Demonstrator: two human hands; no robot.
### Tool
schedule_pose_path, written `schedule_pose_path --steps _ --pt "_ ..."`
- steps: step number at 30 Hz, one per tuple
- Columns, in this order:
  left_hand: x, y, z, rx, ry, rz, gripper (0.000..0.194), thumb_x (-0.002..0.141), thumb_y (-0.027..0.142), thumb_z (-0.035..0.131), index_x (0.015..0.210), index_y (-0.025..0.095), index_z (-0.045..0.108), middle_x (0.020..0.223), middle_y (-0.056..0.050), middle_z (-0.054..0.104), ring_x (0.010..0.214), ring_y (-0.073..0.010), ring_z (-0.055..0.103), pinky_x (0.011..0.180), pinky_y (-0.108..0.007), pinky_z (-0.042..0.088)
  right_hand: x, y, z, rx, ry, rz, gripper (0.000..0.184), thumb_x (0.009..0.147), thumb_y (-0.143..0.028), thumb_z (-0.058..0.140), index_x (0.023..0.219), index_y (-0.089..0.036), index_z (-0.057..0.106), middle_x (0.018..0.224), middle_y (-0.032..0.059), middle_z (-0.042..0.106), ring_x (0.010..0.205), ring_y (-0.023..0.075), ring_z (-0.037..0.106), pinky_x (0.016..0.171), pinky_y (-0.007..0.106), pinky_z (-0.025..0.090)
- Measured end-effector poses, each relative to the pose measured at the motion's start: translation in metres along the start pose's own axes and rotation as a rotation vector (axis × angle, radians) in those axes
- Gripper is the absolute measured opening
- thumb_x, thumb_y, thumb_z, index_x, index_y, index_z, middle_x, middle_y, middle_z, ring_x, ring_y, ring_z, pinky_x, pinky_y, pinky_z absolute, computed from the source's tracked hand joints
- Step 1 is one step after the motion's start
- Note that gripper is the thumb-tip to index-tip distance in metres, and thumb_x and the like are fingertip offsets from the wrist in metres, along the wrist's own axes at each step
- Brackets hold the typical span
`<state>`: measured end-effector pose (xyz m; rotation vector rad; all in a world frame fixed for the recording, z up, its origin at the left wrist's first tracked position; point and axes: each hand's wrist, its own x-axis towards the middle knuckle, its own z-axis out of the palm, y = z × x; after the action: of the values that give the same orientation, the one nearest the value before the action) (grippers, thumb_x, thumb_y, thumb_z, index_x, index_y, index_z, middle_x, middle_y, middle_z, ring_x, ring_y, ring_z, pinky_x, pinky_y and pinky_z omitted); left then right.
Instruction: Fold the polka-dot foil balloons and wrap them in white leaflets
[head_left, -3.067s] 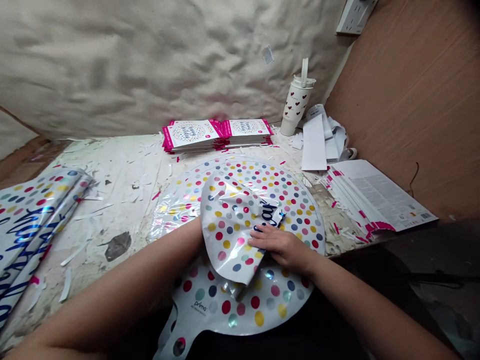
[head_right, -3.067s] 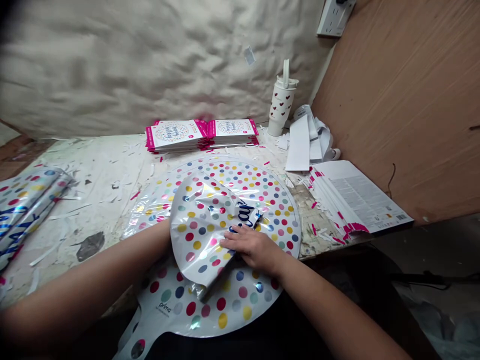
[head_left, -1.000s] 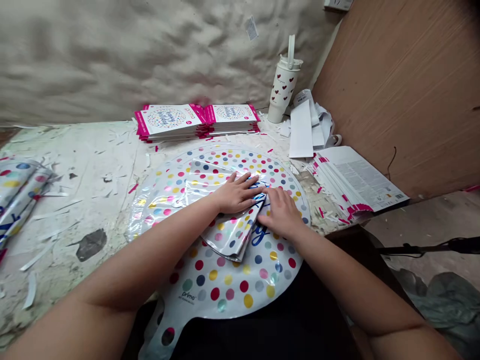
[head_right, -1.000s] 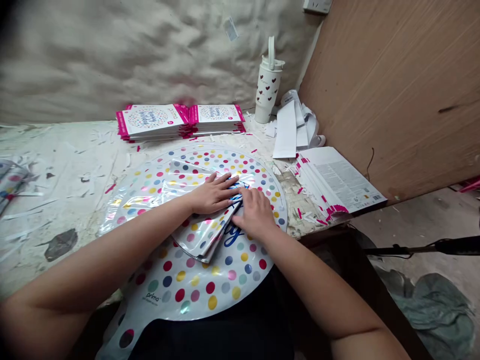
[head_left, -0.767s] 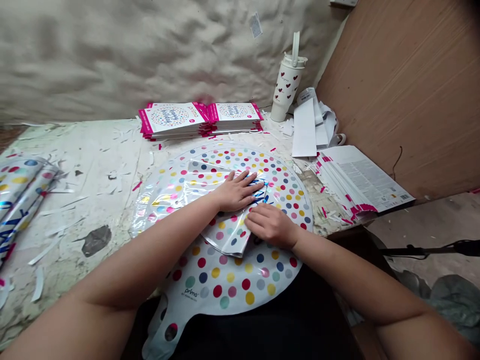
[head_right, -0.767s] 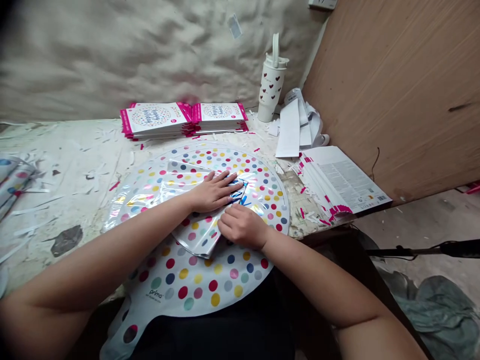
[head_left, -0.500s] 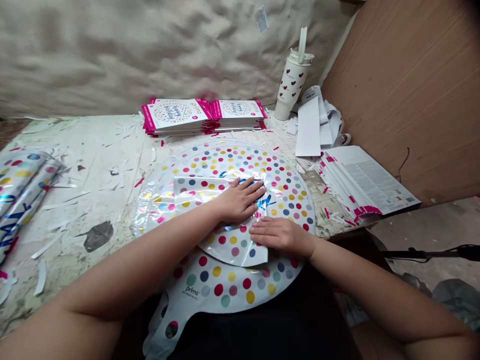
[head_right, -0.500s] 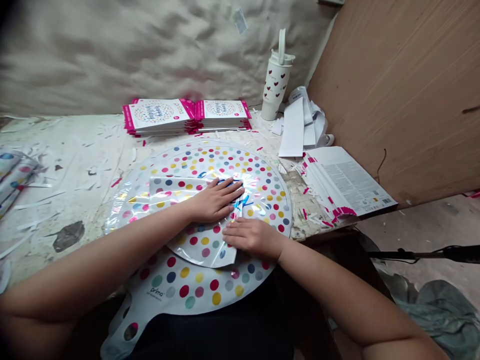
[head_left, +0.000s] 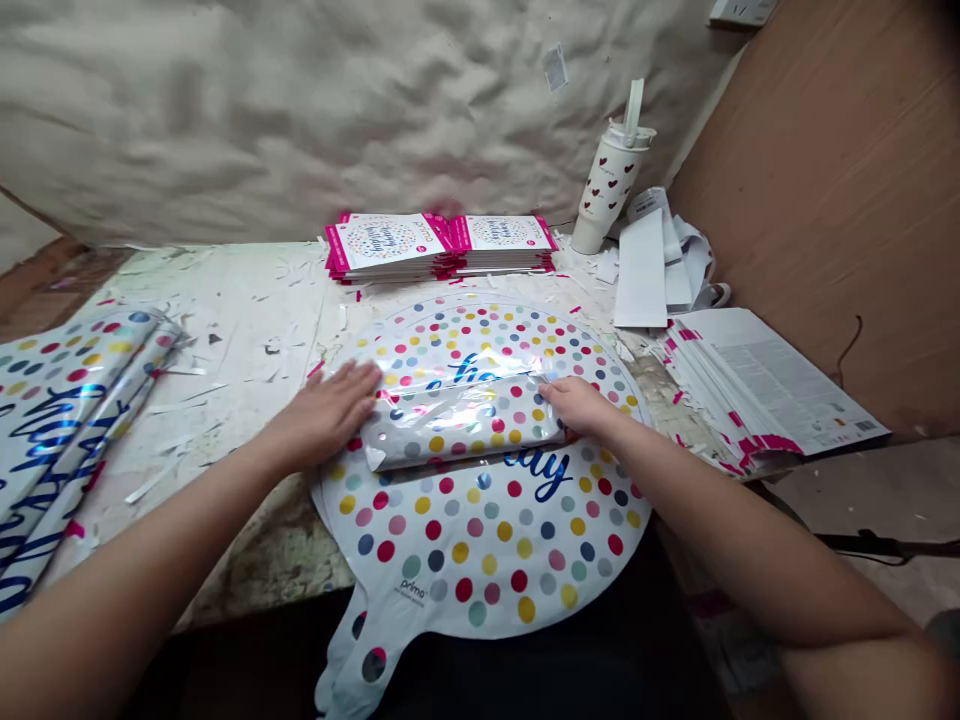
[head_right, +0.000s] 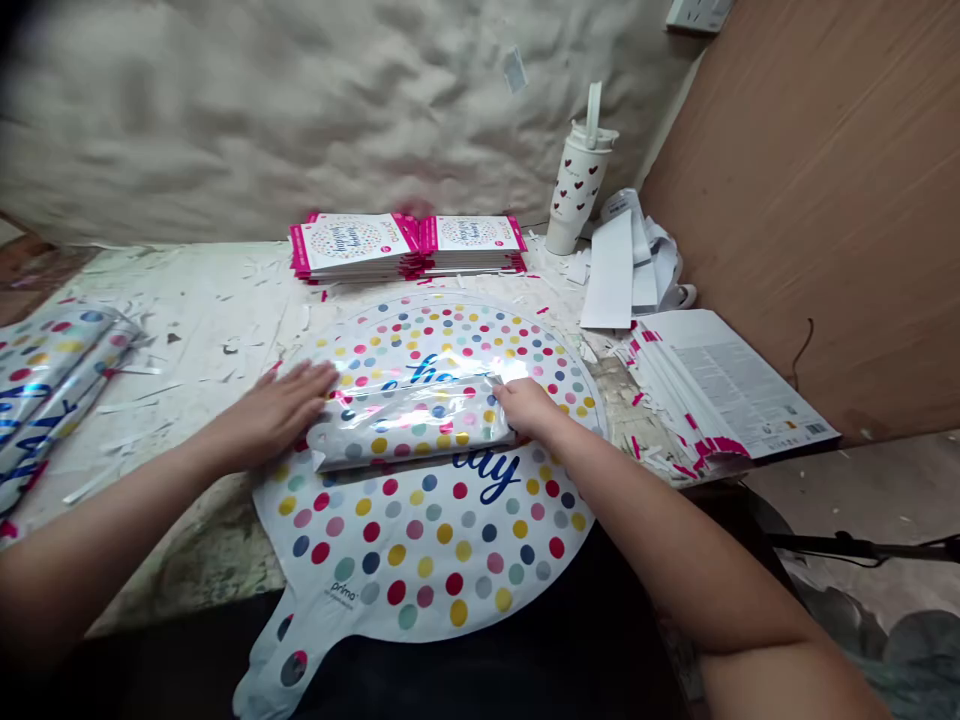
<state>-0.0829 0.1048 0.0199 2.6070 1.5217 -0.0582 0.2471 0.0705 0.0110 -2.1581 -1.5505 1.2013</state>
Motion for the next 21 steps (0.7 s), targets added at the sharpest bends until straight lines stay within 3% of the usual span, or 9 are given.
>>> schedule_pose_path --steps 2,3,6,8,10,12,15,19,21 --pt "-0.018 0.021 -0.006 -0.029 0.187 -0.115 0.051 0.094 0.035 0.021 0.142 0.018 0.023 0.147 -0.003 0.026 0.136 -0.0222 0.017 0.109 -0.043 0.021 0.004 -0.003 0.000 -0.054 0.005 0.026 0.036 0.088 -0.043 0.039 0.083 -0.016 0.063 0.085 0.0102 0.066 0.069 0.0191 0.060 0.056 0.027 0.043" --pt "-0.025 0.040 -0.005 -0.034 0.227 -0.060 0.053 0.094 0.037 0.023 0.143 0.018 0.019 0.148 -0.003 0.022 0.137 -0.0213 0.016 0.110 -0.042 0.021 0.006 -0.005 0.000 -0.082 0.009 0.032 0.036 0.088 -0.042 0.039 0.083 -0.016 0.063 0.086 0.0103 0.066 0.071 0.0195 0.060 0.057 0.027 0.043" --pt "-0.034 0.097 0.008 -0.019 0.114 0.323 0.061 0.091 0.047 0.028 0.143 0.016 0.018 0.149 -0.006 0.019 0.137 -0.0242 0.013 0.111 -0.043 0.015 0.002 -0.012 -0.004 -0.172 0.021 0.030 0.037 0.089 -0.041 0.038 0.083 -0.016 0.065 0.087 0.0103 0.066 0.075 0.0212 0.061 0.060 0.028 0.044" --pt "-0.035 0.118 0.022 -0.013 0.033 0.356 0.069 0.089 0.054 0.028 0.142 0.011 0.022 0.148 -0.013 0.018 0.136 -0.0275 0.015 0.110 -0.044 0.016 -0.010 -0.016 -0.002 -0.233 0.071 0.019 0.039 0.090 -0.042 0.037 0.092 -0.014 0.064 0.092 0.0129 0.066 0.082 0.0248 0.061 0.065 0.031 0.045" --pt "-0.034 0.121 0.035 -0.017 -0.015 0.331 0.072 0.088 0.057 0.027 0.141 0.009 0.022 0.148 -0.015 0.016 0.136 -0.0286 0.014 0.109 -0.044 0.017 -0.028 -0.017 0.006 -0.362 0.205 -0.117 0.042 0.091 -0.041 0.035 0.110 -0.012 0.058 0.105 0.0165 0.063 0.095 0.0285 0.058 0.074 0.036 0.045" --pt "-0.034 0.113 0.042 -0.025 -0.021 0.325 0.073 0.088 0.058 0.026 0.142 0.010 0.021 0.148 -0.015 0.012 0.136 -0.0279 0.012 0.110 -0.043 0.015 -0.046 -0.012 0.020 -0.564 0.297 -0.470 0.044 0.091 -0.037 0.036 0.125 -0.012 0.047 0.123 0.0176 0.054 0.112 0.0300 0.050 0.087 0.042 0.042" --pt "-0.035 0.103 0.042 -0.046 -0.008 0.343 0.072 0.088 0.058 0.026 0.142 0.010 0.020 0.148 -0.014 0.011 0.137 -0.0270 0.010 0.110 -0.042 0.013 -0.057 0.002 0.041 -0.814 0.276 -0.938 0.041 0.088 -0.019 0.041 0.128 -0.011 0.045 0.132 0.0164 0.047 0.122 0.0299 0.042 0.097 0.048 0.037" --pt "-0.031 0.109 0.032 -0.064 -0.056 0.331 0.070 0.088 0.055 0.027 0.141 0.010 0.023 0.148 -0.014 0.015 0.136 -0.0270 0.015 0.110 -0.044 0.015 -0.055 0.013 0.043 -0.848 0.390 -0.871 0.034 0.085 -0.006 0.037 0.111 -0.008 0.058 0.111 0.0217 0.061 0.106 0.0334 0.056 0.089 0.055 0.043" --pt "-0.027 0.117 0.026 -0.046 -0.050 0.244 0.067 0.087 0.050 0.034 0.139 0.008 0.030 0.145 -0.016 0.026 0.134 -0.0294 0.022 0.108 -0.046 0.019 -0.063 0.011 0.038 -0.783 0.421 -0.952 0.031 0.087 -0.007 0.034 0.103 -0.008 0.062 0.098 0.0210 0.066 0.099 0.0321 0.060 0.090 0.056 0.042"
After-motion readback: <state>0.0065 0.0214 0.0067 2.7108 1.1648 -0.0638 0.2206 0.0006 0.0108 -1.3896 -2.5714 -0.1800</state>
